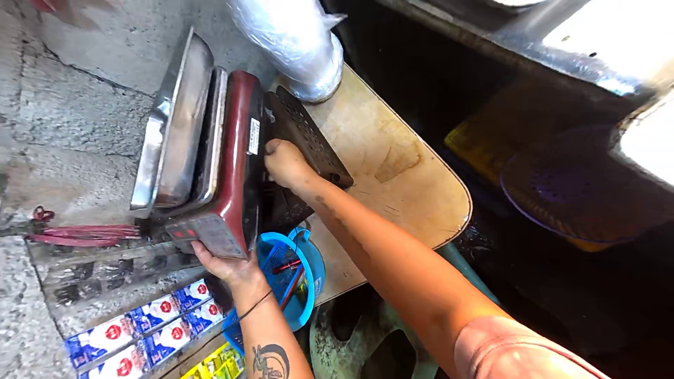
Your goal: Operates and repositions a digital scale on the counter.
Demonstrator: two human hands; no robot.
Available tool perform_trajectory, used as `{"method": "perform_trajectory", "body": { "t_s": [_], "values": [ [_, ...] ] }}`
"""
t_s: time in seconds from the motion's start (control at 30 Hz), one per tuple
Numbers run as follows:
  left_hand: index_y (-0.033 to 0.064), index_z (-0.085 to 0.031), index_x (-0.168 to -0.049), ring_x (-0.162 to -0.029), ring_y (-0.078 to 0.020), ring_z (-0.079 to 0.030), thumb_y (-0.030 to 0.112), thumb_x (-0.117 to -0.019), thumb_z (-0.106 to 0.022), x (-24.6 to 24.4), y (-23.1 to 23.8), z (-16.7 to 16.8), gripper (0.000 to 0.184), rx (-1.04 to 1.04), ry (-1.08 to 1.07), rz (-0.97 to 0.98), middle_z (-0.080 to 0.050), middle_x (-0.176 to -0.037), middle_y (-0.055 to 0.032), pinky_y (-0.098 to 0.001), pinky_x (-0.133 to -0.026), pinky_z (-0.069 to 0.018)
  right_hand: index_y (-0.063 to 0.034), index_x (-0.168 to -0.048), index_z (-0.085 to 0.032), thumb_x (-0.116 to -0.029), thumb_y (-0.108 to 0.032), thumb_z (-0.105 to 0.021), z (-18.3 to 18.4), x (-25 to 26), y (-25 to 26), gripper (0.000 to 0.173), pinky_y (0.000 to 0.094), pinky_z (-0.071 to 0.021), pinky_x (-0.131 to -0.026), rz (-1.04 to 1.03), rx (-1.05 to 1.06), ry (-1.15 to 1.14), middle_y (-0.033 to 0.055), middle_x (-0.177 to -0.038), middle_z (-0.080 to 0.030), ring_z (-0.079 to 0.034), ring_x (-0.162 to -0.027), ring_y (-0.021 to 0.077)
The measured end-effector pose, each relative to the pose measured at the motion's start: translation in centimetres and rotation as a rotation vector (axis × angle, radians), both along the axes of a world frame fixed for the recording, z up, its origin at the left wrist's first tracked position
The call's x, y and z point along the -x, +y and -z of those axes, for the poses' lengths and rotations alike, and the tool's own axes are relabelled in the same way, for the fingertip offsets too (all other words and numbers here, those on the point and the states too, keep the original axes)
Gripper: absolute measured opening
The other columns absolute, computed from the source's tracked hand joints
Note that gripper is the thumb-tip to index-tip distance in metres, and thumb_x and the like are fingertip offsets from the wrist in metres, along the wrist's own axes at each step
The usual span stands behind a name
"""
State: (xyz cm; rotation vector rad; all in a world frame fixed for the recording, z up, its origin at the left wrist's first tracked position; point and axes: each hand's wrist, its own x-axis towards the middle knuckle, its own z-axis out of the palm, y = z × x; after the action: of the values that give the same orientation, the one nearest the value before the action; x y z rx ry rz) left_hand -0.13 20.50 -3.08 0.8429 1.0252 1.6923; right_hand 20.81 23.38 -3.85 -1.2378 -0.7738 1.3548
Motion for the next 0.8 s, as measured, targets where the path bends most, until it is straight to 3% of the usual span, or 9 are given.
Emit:
{"method": "perform_trajectory", "body": {
  "t_s": [0.07, 0.17, 0.23, 0.3, 0.4, 0.47, 0.7, 0.77, 0.8],
  "values": [
    [0.0166, -0.052, -0.131, -0.115, -0.0216, -0.064, 0.053, -0.1070, -0.020, 0.6, 0.1, 0.3, 0.054, -0.014, -0.016, 0.045, -0.066, -0.121, -0.0061, -0.0524, -0.093, -0.0548, -0.0034, -0.135, -0.062, -0.0962, -0.003, -0.057, -1.2, -1.3, -2.1, 0.039, 0.0500, -0.0545, -0.097, 0.200, -0.115, -0.303, 0.0222, -0.132, -0.059, -0.061, -0.120, 0.0355],
    [0.0149, -0.056, -0.123, -0.102, -0.0203, -0.070, 0.054, -0.1069, -0.019, 0.6, 0.2, 0.3, 0.056, -0.014, -0.106, 0.123, -0.071, -0.108, -0.0050, -0.0491, -0.084, -0.0603, -0.0010, -0.127, -0.067, -0.0928, -0.021, -0.069, -4.0, -2.0, -2.8, 0.040, 0.0484, -0.0458, -0.111, 0.488, -0.639, -0.604, 0.0197, -0.130, -0.064, -0.056, -0.130, 0.0347],
    [0.0142, -0.058, -0.120, -0.096, -0.0204, -0.072, 0.056, -0.1065, -0.018, 0.6, -0.2, 0.1, 0.059, -0.014, -0.187, 0.170, -0.073, -0.103, -0.0051, -0.0486, -0.081, -0.0617, -0.0082, -0.132, -0.067, -0.0877, -0.056, -0.072, -8.6, -0.4, -3.2, 0.065, 0.0555, -0.0324, -0.121, 0.262, -0.868, -0.862, 0.0147, -0.133, -0.066, -0.051, -0.139, 0.0337],
    [0.0146, -0.059, -0.114, -0.092, -0.0190, -0.072, 0.055, -0.1067, -0.016, -0.4, -0.6, -0.1, 0.059, -0.016, -0.259, 0.163, -0.073, -0.097, -0.0040, -0.0465, -0.078, -0.0621, -0.0135, -0.129, -0.067, -0.0810, -0.066, -0.074, -12.9, 2.5, -4.2, 0.072, 0.0641, -0.0256, -0.121, -0.058, -0.842, -1.113, 0.0092, -0.122, -0.070, -0.057, -0.130, 0.0312],
    [0.0162, -0.057, -0.117, -0.095, -0.0164, -0.070, 0.051, -0.1087, -0.016, -2.3, -0.9, 0.0, 0.054, -0.034, -0.318, 0.105, -0.071, -0.100, -0.0023, -0.0449, -0.081, -0.0608, -0.0069, -0.121, -0.067, -0.0920, -0.023, -0.073, -15.3, 5.5, -4.0, 0.033, 0.0647, -0.0381, -0.105, -0.361, -0.653, -1.401, 0.0148, -0.111, -0.069, -0.062, -0.112, 0.0348],
    [0.0164, -0.057, -0.118, -0.095, -0.0165, -0.071, 0.052, -0.1088, -0.017, -3.4, -0.9, -0.1, 0.054, -0.028, -0.359, 0.093, -0.071, -0.100, -0.0022, -0.0450, -0.080, -0.0611, -0.0038, -0.120, -0.068, -0.0953, -0.006, -0.065, -15.3, 6.0, -3.1, 0.025, 0.0592, -0.0440, -0.099, -0.405, -0.612, -1.479, 0.0163, -0.111, -0.069, -0.063, -0.109, 0.0342],
    [0.0089, -0.050, -0.126, -0.097, -0.0124, -0.066, 0.041, -0.1109, -0.015, -5.6, -2.4, 0.9, 0.050, -0.040, -0.285, -0.007, -0.065, -0.106, -0.0032, -0.0371, -0.082, -0.0581, -0.0006, -0.122, -0.067, -0.1004, -0.006, -0.058, -18.2, 5.1, -6.9, 0.024, 0.0525, -0.0500, -0.092, -0.445, -0.691, -1.455, 0.0178, -0.117, -0.069, -0.063, -0.114, 0.0342],
    [0.0011, -0.043, -0.141, -0.109, -0.0136, -0.062, 0.034, -0.1126, -0.010, -6.0, -4.1, -1.2, 0.054, 0.093, -0.200, -0.011, -0.062, -0.121, -0.0087, -0.0363, -0.092, -0.0541, -0.0002, -0.117, -0.069, -0.0995, -0.007, -0.060, -20.1, 3.4, -10.5, 0.021, 0.0491, -0.0516, -0.087, -0.428, -0.741, -1.465, 0.0161, -0.112, -0.070, -0.065, -0.109, 0.0324],
    [0.0037, -0.046, -0.134, -0.100, -0.0112, -0.063, 0.033, -0.1119, -0.007, -7.0, -4.4, -3.8, 0.054, 0.219, -0.232, -0.047, -0.062, -0.110, -0.0050, -0.0339, -0.087, -0.0550, -0.0013, -0.110, -0.071, -0.0977, -0.010, -0.063, -20.6, 2.0, -12.5, 0.017, 0.0486, -0.0529, -0.084, -0.376, -0.769, -1.435, 0.0149, -0.105, -0.071, -0.067, -0.103, 0.0317]
  ]
}}
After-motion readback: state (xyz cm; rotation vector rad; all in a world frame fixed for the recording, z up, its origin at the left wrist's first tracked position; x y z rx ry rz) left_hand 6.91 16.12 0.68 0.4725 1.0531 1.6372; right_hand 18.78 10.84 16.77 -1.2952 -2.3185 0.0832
